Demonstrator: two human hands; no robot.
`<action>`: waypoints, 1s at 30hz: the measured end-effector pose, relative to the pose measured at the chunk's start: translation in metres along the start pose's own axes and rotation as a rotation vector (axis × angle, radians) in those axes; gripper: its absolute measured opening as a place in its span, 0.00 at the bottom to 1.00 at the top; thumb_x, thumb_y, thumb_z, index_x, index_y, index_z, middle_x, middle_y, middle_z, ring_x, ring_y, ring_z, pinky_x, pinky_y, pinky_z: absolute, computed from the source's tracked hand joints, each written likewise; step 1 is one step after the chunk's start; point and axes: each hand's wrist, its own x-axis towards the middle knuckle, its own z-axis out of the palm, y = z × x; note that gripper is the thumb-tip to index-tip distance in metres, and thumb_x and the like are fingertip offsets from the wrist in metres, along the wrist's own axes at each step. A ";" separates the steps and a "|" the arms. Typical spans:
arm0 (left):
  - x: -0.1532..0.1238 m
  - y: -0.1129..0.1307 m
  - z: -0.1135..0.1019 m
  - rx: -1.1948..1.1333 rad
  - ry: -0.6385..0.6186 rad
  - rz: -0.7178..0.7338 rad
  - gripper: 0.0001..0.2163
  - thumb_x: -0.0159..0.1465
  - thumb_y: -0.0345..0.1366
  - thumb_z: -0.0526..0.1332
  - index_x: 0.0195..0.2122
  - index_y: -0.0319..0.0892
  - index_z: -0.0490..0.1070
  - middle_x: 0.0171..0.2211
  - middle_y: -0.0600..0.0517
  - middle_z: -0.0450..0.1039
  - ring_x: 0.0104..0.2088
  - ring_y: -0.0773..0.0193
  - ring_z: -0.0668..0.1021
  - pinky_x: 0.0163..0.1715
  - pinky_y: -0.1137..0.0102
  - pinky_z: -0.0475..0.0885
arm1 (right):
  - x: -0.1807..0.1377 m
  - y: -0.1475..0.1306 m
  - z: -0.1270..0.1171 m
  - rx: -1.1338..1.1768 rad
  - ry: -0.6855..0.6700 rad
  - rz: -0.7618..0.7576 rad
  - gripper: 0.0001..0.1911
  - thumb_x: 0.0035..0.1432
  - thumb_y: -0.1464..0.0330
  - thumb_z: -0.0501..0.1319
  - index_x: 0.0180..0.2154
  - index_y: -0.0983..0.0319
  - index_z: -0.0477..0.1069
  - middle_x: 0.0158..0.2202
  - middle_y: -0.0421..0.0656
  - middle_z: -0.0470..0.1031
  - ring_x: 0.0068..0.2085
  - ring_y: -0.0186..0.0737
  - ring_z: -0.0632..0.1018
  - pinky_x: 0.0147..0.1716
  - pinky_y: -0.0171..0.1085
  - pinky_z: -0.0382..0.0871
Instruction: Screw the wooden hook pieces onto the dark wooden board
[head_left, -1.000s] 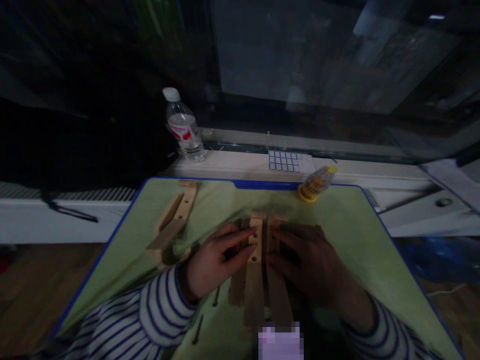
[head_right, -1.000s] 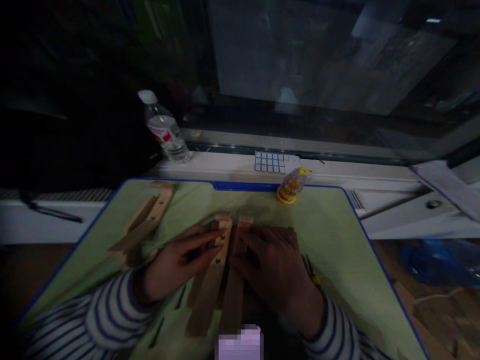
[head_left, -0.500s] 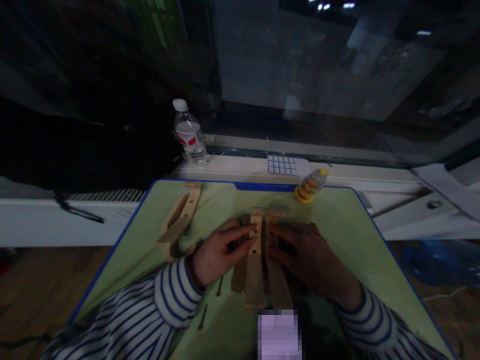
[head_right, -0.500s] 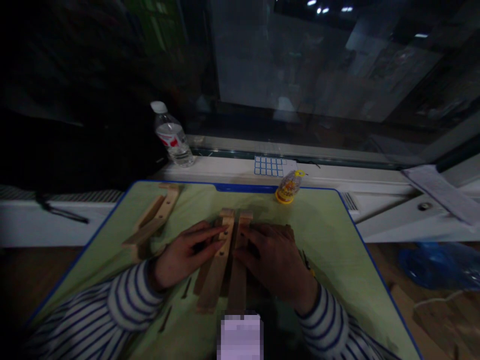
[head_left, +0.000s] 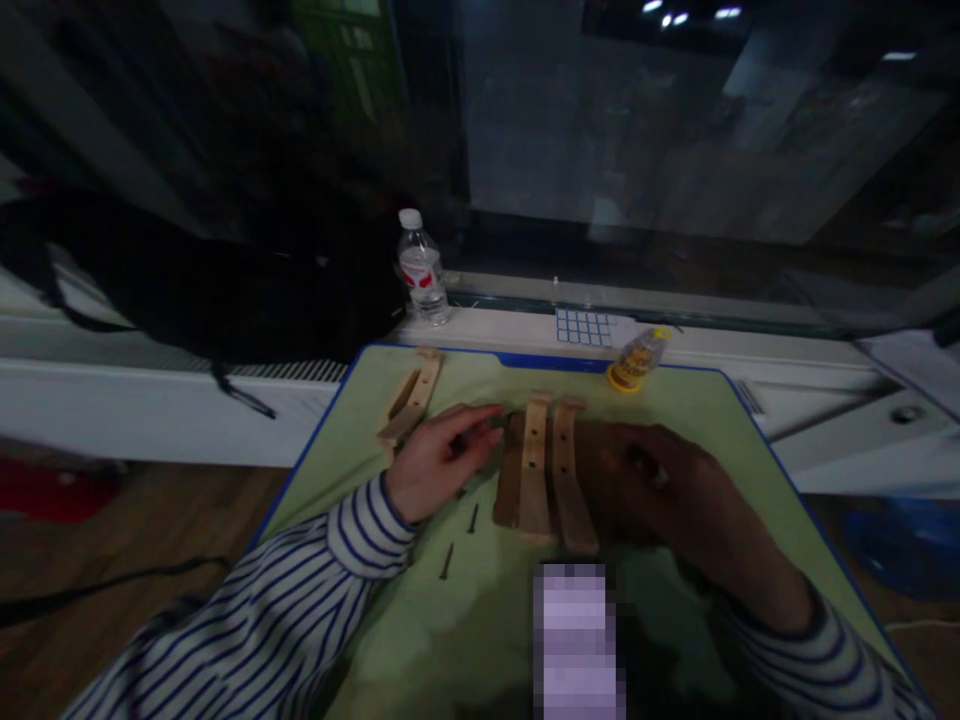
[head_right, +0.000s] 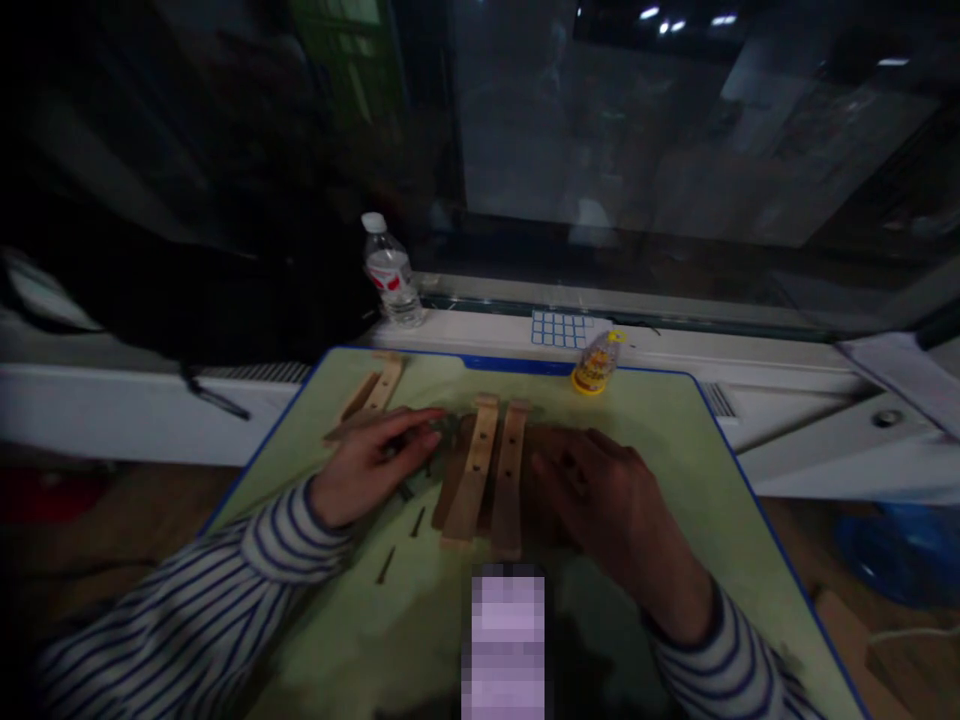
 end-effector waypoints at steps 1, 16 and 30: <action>-0.004 0.001 -0.005 0.003 0.024 -0.008 0.15 0.64 0.40 0.57 0.49 0.40 0.71 0.30 0.53 0.71 0.27 0.70 0.71 0.27 0.75 0.67 | -0.005 -0.002 -0.004 -0.005 0.023 -0.002 0.13 0.61 0.63 0.53 0.44 0.59 0.70 0.35 0.44 0.76 0.32 0.38 0.76 0.31 0.38 0.69; -0.089 -0.006 -0.048 0.245 -0.085 -0.074 0.12 0.62 0.42 0.57 0.39 0.40 0.73 0.30 0.52 0.73 0.27 0.69 0.73 0.26 0.76 0.68 | -0.064 -0.078 0.011 -0.129 -0.057 -0.271 0.10 0.62 0.65 0.53 0.42 0.57 0.71 0.34 0.42 0.77 0.29 0.38 0.78 0.28 0.37 0.69; -0.117 -0.033 -0.036 0.456 -0.244 0.052 0.12 0.63 0.32 0.56 0.46 0.43 0.74 0.39 0.48 0.72 0.39 0.63 0.75 0.43 0.69 0.71 | -0.038 -0.116 0.071 -0.343 -0.367 -0.476 0.13 0.64 0.71 0.49 0.45 0.62 0.69 0.39 0.47 0.76 0.40 0.43 0.77 0.36 0.41 0.69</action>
